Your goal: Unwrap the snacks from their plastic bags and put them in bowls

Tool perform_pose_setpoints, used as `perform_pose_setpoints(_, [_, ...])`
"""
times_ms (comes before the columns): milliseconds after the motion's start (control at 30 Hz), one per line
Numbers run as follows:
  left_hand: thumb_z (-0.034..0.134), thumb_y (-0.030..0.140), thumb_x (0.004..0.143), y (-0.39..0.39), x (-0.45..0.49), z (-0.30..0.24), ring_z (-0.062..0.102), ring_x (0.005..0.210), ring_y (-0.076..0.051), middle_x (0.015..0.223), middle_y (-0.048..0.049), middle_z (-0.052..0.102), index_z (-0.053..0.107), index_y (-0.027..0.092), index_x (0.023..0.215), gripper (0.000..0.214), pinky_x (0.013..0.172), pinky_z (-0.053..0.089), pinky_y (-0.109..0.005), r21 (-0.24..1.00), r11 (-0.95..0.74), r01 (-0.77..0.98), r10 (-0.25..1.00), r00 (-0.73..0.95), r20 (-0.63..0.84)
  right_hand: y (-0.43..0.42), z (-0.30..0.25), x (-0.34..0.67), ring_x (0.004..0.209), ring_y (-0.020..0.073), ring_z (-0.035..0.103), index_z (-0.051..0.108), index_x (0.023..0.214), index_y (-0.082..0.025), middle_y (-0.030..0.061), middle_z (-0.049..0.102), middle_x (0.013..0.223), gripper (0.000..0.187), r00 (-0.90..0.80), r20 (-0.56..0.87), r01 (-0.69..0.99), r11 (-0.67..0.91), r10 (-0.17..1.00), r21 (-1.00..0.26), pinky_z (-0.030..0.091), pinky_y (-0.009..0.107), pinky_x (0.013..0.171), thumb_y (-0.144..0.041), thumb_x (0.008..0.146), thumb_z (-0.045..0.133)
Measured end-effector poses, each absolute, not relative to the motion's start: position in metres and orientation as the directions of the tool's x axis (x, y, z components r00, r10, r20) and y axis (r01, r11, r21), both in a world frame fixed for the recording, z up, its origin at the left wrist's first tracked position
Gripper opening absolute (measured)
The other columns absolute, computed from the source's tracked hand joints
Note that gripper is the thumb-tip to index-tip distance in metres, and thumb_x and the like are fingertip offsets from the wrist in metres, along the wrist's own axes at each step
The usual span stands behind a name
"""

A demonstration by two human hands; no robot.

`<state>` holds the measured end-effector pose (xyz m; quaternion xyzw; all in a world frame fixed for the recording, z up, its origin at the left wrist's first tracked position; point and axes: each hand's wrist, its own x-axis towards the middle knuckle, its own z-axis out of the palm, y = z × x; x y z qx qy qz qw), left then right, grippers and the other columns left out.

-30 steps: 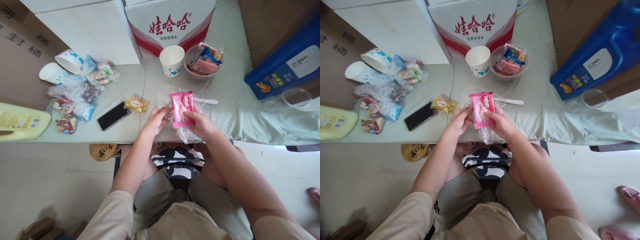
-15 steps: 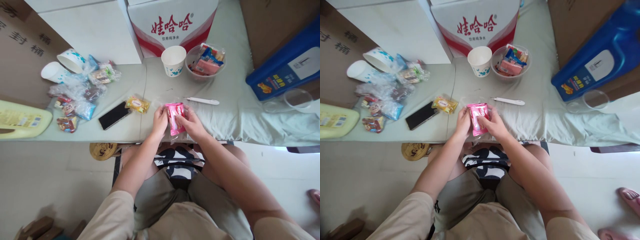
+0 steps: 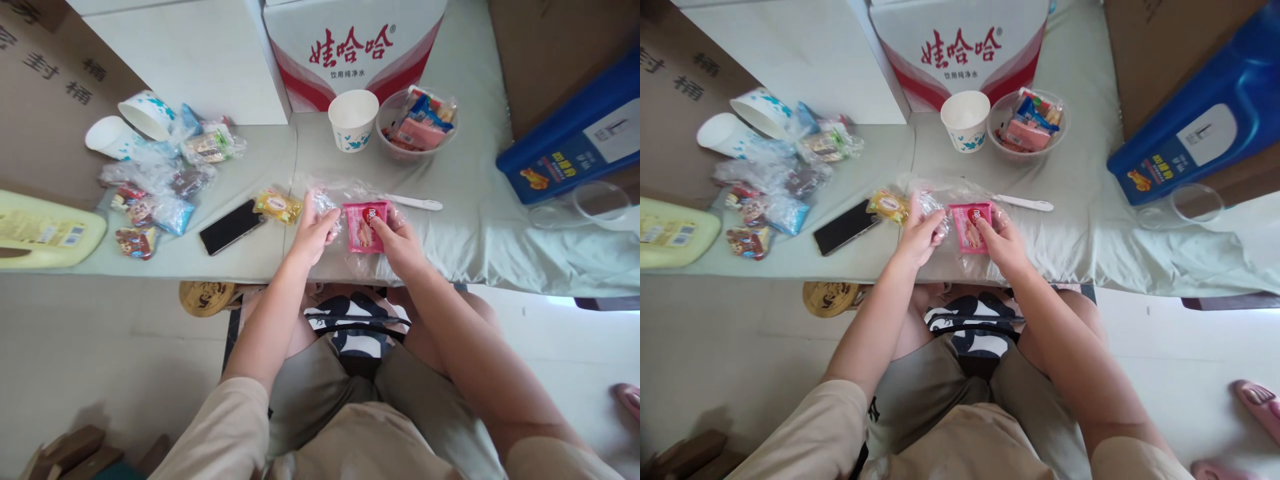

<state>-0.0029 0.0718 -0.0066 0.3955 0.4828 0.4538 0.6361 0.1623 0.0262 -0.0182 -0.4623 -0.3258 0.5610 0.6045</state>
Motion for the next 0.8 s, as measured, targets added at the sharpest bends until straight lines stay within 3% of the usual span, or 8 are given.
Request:
perform_pose_setpoints(67, [0.084,0.038,0.075,0.075,-0.005,-0.009,0.046,0.046,-0.004,0.072,0.006,0.06,0.064,0.032,0.119,0.048,0.044,0.032,-0.016,0.951,0.253,-0.177,0.965,0.113,-0.235,0.027,-0.018,0.163,0.094,0.0202,0.072,0.07,0.098,-0.029,-0.0019,0.076,0.098,0.035,0.181,-0.127,-0.367,-0.053,0.975,-0.929,0.061,0.037,0.092,-0.054,0.077,0.082])
perform_pose_setpoints(167, [0.085,0.036,0.075,0.081,-0.008,-0.012,0.05,0.05,-0.006,0.062,0.0053,0.057,0.071,0.023,0.095,0.028,0.047,0.035,-0.018,0.958,0.239,-0.157,0.969,0.107,-0.224,0.026,-0.016,0.167,0.093,0.0213,0.072,0.07,0.099,-0.03,-0.0014,0.076,0.098,0.033,0.166,-0.126,-0.395,-0.051,0.978,-0.917,0.061,0.038,0.09,-0.054,0.08,0.08])
perform_pose_setpoints(267, [0.087,0.035,0.07,0.08,-0.011,-0.006,0.058,0.056,-0.008,0.062,0.0039,0.06,0.064,0.019,0.072,0.028,0.053,0.043,-0.019,0.917,0.286,-0.277,0.955,0.163,-0.249,0.024,-0.014,0.172,0.087,0.0198,0.071,0.069,0.103,-0.031,-0.0021,0.075,0.096,0.035,0.109,-0.149,-0.443,-0.087,0.983,-0.892,0.061,0.036,0.082,-0.056,0.08,0.079])
perform_pose_setpoints(400, [0.082,0.035,0.07,0.071,-0.009,0.01,0.074,0.094,-0.02,0.101,-0.0034,0.078,0.059,0.019,0.071,0.028,0.077,0.059,-0.029,0.768,0.364,-0.528,0.929,0.263,-0.259,0.022,-0.016,0.173,0.083,0.0174,0.07,0.064,0.114,-0.034,-0.0033,0.074,0.098,0.045,0.05,-0.21,-0.452,-0.166,0.976,-0.876,0.062,0.033,0.077,-0.058,0.079,0.081])
perform_pose_setpoints(467, [0.081,0.035,0.07,0.069,-0.008,0.013,0.074,0.102,-0.025,0.114,-0.0056,0.078,0.059,0.02,0.074,0.026,0.078,0.06,-0.032,0.733,0.404,-0.548,0.913,0.287,-0.289,0.022,-0.02,0.17,0.089,0.0179,0.071,0.062,0.121,-0.037,-0.003,0.075,0.104,0.051,0.065,-0.208,-0.424,-0.162,0.976,-0.891,0.062,0.034,0.083,-0.059,0.078,0.081])
perform_pose_setpoints(600, [0.082,0.036,0.069,0.073,-0.003,0.005,0.074,0.084,-0.021,0.1,-0.0061,0.078,0.059,0.02,0.077,0.03,0.061,0.055,-0.028,0.765,0.405,-0.501,0.914,0.215,-0.343,0.024,-0.026,0.169,0.1,0.0194,0.071,0.062,0.127,-0.035,-0.0001,0.075,0.111,0.054,0.09,-0.146,-0.286,-0.114,0.985,-0.951,0.059,0.036,0.094,-0.062,0.083,0.075])
perform_pose_setpoints(700, [0.085,0.041,0.069,0.079,0.001,-0.004,0.064,0.059,-0.014,0.076,-0.0011,0.071,0.058,0.02,0.076,0.035,0.052,0.045,-0.024,0.838,0.334,-0.431,0.941,0.108,-0.319,0.025,-0.029,0.172,0.095,0.0206,0.071,0.067,0.119,-0.028,0.0023,0.076,0.106,0.048,0.074,-0.154,-0.142,-0.142,0.985,-0.98,0.059,0.037,0.089,-0.064,0.088,0.067])
perform_pose_setpoints(800, [0.088,0.045,0.069,0.081,0.005,-0.01,0.053,0.05,-0.009,0.067,0.0023,0.063,0.055,0.02,0.072,0.042,0.047,0.037,-0.022,0.897,0.251,-0.363,0.968,0.074,-0.241,0.026,-0.031,0.175,0.092,0.0218,0.07,0.07,0.109,-0.023,0.004,0.076,0.101,0.046,0.08,-0.14,-0.003,-0.14,0.987,-0.99,0.058,0.037,0.084,-0.064,0.09,0.063])
